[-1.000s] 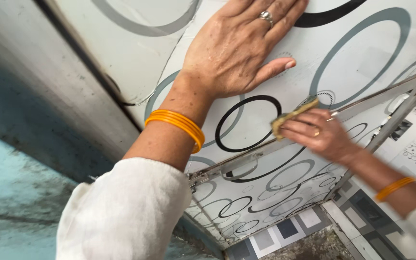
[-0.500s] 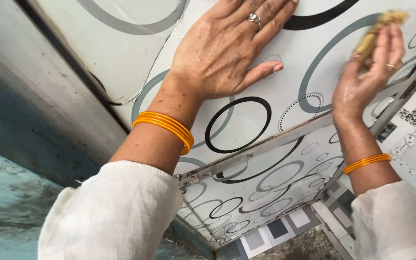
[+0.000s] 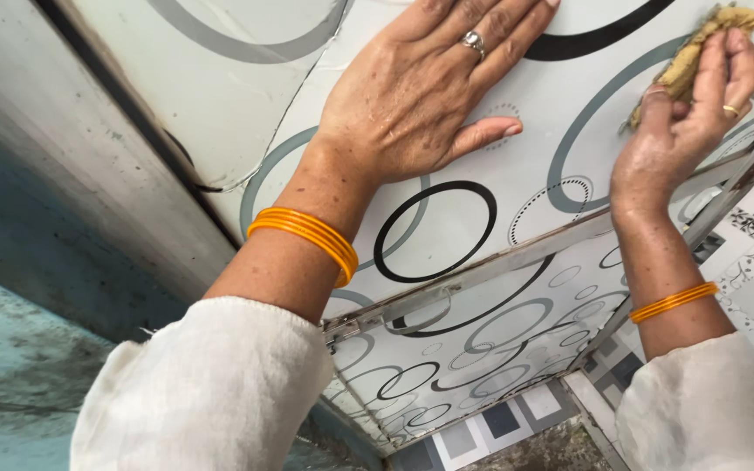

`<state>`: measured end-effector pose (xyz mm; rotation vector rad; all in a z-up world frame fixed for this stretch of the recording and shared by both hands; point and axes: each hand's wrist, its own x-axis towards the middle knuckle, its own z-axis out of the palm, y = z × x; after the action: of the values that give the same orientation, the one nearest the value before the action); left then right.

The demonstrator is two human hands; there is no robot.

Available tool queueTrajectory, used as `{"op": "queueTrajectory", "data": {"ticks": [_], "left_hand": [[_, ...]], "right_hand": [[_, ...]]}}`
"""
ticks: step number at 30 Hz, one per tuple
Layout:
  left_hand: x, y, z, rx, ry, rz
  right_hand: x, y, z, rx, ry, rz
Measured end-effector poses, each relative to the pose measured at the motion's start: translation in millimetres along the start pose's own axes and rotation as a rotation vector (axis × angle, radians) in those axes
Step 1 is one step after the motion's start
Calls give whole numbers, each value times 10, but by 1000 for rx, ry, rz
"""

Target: The person scrubs a pink bathroom sink and the surrounding tiled walls using a sponge and water from the tap. They then move to a window sill, cleaning the metal bars and the ledge while shifting several bottles of cleaning agents and toiletries to reach the surface. The person repeatedly rinses the sponge in the sink throughout the process.

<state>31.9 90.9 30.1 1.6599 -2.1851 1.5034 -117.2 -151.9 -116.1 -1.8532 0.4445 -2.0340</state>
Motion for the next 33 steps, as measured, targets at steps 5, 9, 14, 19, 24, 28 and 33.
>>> {"op": "queueTrajectory", "data": {"ticks": [5, 9, 14, 19, 24, 28, 33], "left_hand": [[25, 8, -8, -51, -43, -15], [23, 7, 28, -6, -28, 1], [3, 32, 84, 95, -40, -17], [42, 18, 53, 95, -38, -10], [88, -1, -108, -105, -88, -6], [97, 10, -208, 14, -64, -86], [126, 66, -187, 43, -51, -131]], "right_hand": [[-310, -406, 259, -167, -267, -405], [1, 54, 191, 285, -276, -341], [494, 1201, -314, -161, 96, -33], [-52, 963, -139, -142, 205, 279], [-608, -301, 339, 590, -326, -112], [-119, -252, 250, 295, -250, -210], [544, -117, -33, -155, 90, 112]]}}
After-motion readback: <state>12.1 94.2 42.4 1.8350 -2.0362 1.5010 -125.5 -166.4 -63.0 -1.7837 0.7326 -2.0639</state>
